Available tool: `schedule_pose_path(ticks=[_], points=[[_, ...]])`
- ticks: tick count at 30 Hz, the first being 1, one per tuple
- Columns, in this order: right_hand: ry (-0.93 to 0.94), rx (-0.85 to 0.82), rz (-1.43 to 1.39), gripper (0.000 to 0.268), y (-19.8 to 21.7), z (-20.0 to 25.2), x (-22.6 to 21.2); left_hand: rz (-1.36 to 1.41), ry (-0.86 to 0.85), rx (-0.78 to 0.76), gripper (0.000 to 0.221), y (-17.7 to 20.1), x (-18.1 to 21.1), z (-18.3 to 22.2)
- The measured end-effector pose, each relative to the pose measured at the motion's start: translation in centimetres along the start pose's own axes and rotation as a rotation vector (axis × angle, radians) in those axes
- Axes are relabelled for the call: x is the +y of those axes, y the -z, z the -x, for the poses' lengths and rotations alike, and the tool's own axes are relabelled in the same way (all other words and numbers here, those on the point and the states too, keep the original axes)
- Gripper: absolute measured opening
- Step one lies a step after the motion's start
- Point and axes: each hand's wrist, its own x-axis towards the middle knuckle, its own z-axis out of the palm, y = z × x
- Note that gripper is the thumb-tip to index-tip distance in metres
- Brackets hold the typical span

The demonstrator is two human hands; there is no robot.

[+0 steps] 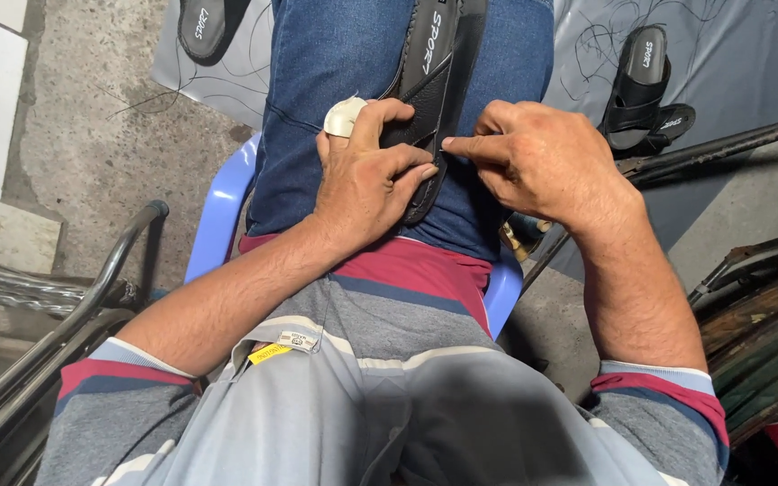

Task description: Hand-stitching the strap of a black sandal to its sole using a needle and thread.

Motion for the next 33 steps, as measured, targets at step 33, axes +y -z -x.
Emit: schedule_pose_path(ticks=[33], points=[[0.093,0.364,0.062,0.022,-4.1,0.2,-0.6,0.159,-0.086,0.063,0.004,-1.4,-2.0,0.6]])
